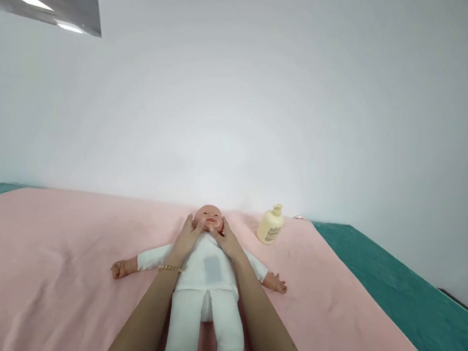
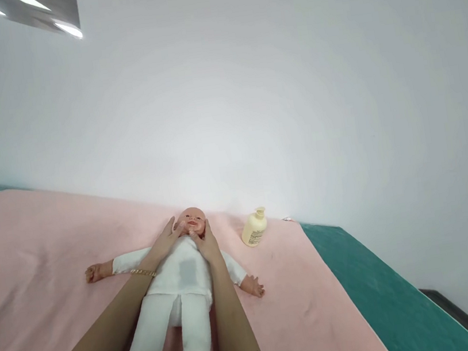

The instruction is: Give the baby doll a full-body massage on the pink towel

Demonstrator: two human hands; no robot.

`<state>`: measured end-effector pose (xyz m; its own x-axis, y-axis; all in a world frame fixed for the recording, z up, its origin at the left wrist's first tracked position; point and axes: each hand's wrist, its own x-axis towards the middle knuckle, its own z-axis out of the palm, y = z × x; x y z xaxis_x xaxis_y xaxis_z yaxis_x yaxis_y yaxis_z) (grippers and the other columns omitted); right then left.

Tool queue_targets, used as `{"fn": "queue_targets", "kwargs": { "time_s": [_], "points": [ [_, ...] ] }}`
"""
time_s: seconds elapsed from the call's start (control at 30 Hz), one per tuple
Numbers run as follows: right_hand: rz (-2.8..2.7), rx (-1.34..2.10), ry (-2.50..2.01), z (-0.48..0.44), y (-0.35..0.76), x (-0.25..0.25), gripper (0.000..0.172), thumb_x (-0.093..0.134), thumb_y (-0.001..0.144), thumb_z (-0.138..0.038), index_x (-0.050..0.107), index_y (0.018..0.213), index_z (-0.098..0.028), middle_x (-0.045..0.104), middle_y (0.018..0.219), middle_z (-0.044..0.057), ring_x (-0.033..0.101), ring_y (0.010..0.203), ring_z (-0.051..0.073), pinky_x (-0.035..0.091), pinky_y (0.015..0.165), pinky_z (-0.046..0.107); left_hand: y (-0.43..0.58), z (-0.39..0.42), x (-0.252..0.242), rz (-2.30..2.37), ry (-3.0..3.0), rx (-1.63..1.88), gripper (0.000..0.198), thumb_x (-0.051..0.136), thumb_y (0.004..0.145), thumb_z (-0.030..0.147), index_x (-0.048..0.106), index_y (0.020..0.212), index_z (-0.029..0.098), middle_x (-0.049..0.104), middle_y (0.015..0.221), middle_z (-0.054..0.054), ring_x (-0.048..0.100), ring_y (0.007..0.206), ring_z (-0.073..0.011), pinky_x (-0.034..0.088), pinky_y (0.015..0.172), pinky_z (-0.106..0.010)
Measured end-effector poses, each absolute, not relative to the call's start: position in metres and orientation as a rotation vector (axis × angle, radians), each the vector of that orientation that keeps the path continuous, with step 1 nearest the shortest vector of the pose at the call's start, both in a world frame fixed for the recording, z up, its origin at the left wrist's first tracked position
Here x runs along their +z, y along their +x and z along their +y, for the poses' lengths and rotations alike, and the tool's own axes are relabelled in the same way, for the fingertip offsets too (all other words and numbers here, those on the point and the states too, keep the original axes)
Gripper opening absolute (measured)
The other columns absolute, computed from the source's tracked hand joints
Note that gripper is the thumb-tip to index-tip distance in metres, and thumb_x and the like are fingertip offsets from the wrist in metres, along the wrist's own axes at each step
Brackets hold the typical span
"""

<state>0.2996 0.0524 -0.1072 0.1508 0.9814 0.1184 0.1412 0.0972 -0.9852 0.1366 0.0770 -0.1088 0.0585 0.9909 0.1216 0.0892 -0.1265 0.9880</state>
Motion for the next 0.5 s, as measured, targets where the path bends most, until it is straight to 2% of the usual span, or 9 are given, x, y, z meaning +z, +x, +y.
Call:
{"fn": "queue_targets", "kwargs": {
  "time_s": [0.1,0.2,0.37,0.5],
  "points": [
    [-1.244,0.92,-1.299,0.052,0.297,-0.113,0.097,0.079,0.067,-0.048,0.035,0.148,-0.02,0.048,0.145,0.011,0.054,0.127,0.024,0.04,0.107,0.038,0.141,0.081,-0.12,1.17,1.508,1.161,0.095,0.062,0.078,0.061,0.025,0.152,0.013,0.02,0.159,-0.016,0.02,0.146,-0.0283,0.015,0.118,-0.036],
    [-1.21,0.883,-1.252,0.051,0.296,-0.121,0.091,0.078,0.067,-0.045,0.038,0.146,-0.022,0.055,0.139,0.008,0.058,0.123,0.024,0.044,0.105,0.038,0.14,0.087,-0.129,1.098,1.534,1.177,0.096,0.067,0.077,0.056,0.024,0.152,0.015,0.027,0.157,-0.015,0.029,0.144,-0.0286,0.025,0.115,-0.036],
    [-1.167,0.82,-1.252,0.053,0.294,-0.124,0.084,0.078,0.07,-0.042,0.044,0.144,-0.02,0.061,0.131,0.009,0.061,0.118,0.026,0.045,0.103,0.04,0.137,0.091,-0.13,0.961,1.462,1.212,0.085,0.068,0.079,0.049,0.034,0.148,0.013,0.043,0.149,-0.017,0.047,0.133,-0.0279,0.037,0.109,-0.034],
    [-1.099,0.838,-1.257,0.057,0.293,-0.119,0.087,0.082,0.065,-0.042,0.047,0.141,-0.018,0.063,0.129,0.011,0.064,0.111,0.028,0.05,0.097,0.04,0.139,0.092,-0.127,0.952,1.366,1.234,0.083,0.075,0.075,0.042,0.039,0.145,0.016,0.046,0.147,-0.016,0.05,0.131,-0.0284,0.041,0.107,-0.035]
  ]
}}
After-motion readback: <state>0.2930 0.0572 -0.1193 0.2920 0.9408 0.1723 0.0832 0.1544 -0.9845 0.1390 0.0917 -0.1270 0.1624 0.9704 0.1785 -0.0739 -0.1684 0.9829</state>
